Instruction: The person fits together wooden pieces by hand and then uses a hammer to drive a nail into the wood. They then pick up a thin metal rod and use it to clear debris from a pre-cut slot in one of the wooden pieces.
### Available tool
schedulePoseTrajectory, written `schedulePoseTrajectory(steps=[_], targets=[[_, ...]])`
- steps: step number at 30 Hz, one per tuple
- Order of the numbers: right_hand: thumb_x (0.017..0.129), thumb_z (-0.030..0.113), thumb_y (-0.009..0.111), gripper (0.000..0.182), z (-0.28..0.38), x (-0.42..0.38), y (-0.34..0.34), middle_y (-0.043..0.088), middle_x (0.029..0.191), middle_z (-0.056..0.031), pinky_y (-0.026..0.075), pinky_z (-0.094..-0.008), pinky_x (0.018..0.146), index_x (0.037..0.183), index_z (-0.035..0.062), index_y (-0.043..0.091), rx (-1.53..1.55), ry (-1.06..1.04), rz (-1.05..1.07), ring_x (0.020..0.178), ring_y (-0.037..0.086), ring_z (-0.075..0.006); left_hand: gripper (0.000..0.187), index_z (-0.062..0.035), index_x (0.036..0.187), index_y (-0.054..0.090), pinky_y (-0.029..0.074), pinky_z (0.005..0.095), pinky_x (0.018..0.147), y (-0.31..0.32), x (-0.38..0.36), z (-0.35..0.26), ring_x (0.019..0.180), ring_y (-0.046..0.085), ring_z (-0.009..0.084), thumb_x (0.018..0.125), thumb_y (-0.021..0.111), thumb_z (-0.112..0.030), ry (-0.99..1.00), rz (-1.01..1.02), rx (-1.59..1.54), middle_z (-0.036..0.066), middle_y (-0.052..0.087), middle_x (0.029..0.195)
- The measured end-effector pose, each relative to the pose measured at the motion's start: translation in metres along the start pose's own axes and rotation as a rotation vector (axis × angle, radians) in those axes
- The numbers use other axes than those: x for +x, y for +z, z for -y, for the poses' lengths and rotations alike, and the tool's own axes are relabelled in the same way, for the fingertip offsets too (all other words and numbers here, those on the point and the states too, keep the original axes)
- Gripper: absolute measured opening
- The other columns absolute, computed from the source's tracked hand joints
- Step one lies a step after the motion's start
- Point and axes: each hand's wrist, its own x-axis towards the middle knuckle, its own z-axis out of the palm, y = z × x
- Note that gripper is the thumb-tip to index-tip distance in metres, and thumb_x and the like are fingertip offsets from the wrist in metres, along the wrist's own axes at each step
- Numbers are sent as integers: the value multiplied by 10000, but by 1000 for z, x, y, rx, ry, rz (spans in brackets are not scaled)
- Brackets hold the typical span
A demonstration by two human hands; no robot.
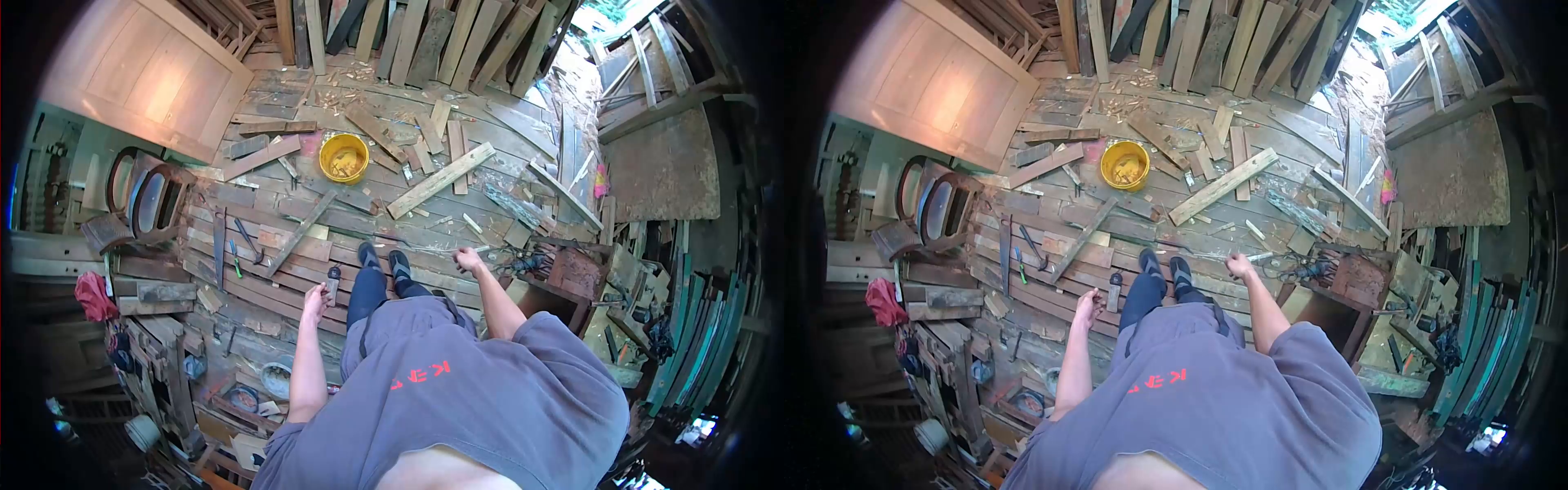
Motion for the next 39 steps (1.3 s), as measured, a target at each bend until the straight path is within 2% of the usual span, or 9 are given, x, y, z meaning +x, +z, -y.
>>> schedulePoseTrajectory(steps=[10, 14, 22, 25, 31, 33, 35, 36, 39], targets=[[850, 179, 544, 183, -51, -64, 25, 597, 810, -97, 525, -357, 518, 901, 19, 616, 210, 248, -96, 665, 619, -220, 230, -122, 979, 627, 439, 251, 564, 23, 68, -76, 694, 587, 105, 934, 577, -343, -85, 121, 300, -9, 634, 860], [863, 181, 529, 188, -43, -85, 31, 608, 853, -91, 534, -359, 551, 923, 27, 619, 312, 244, -180, 722, 637, -234, 403, -73, 1158, 609, 501, 320, 727, 43, 105, -99, 876, 641, 176, 916, 581, -394, -4, 239, 440, 65, 668, 1077], [870, 179, 513, 195, -46, -111, 55, 602, 844, -60, 500, -314, 573, 917, 24, 622, 356, 241, -278, 694, 578, -178, 245, -100, 1004, 652, 431, 268, 585, 93, 139, -105, 728, 584, 109, 932, 565, -317, -11, 419, 655, -13, 648, 822], [870, 165, 515, 179, -37, -120, 60, 593, 828, -54, 477, -309, 565, 893, 25, 626, 410, 223, -277, 686, 544, -154, 263, -88, 976, 661, 435, 283, 593, 116, 110, -117, 737, 589, 113, 931, 565, -328, 62, 398, 764, 2, 673, 866], [870, 182, 530, 207, -39, -123, 56, 584, 777, -55, 473, -314, 590, 904, 14, 647, 319, 210, -284, 675, 538, -149, 333, -21, 929, 671, 513, 320, 701, 141, 100, -107, 806, 630, 171, 925, 592, -345, 45, 542, 1155, 71, 680, 872], [869, 213, 532, 257, -41, -121, 50, 648, 849, -92, 494, -337, 698, 920, 7, 677, 246, 212, -257, 779, 600, -193, 343, -21, 897, 673, 511, 312, 709, 151, 87, -106, 784, 625, 175, 923, 602, -355, -60, 564, 1253, 72, 674, 849], [868, 229, 532, 279, -43, -117, 41, 683, 907, -111, 499, -351, 762, 929, 8, 690, 144, 150, -243, 835, 630, -219, 499, -15, 990, 697, 509, 334, 808, 155, 102, -88, 838, 656, 209, 904, 576, -491, -85, 628, 1476, 82, 704, 938], [874, 302, 545, 330, -38, -118, 35, 702, 1003, -139, 496, -366, 827, 920, 19, 709, 108, 177, -219, 917, 652, -249, 544, -21, 1033, 699, 505, 345, 837, 169, 81, -100, 880, 661, 216, 895, 564, -530, -136, 623, 1600, 84, 709, 984], [887, 390, 553, 407, -26, -113, 15, 701, 1037, -143, 487, -368, 852, 914, 21, 722, -23, 240, -108, 966, 652, -252, 684, -76, 1216, 662, 484, 396, 940, 207, 40, -115, 1090, 629, 224, 857, 525, -642, -293, 658, 1843, 84, 679, 1182]])
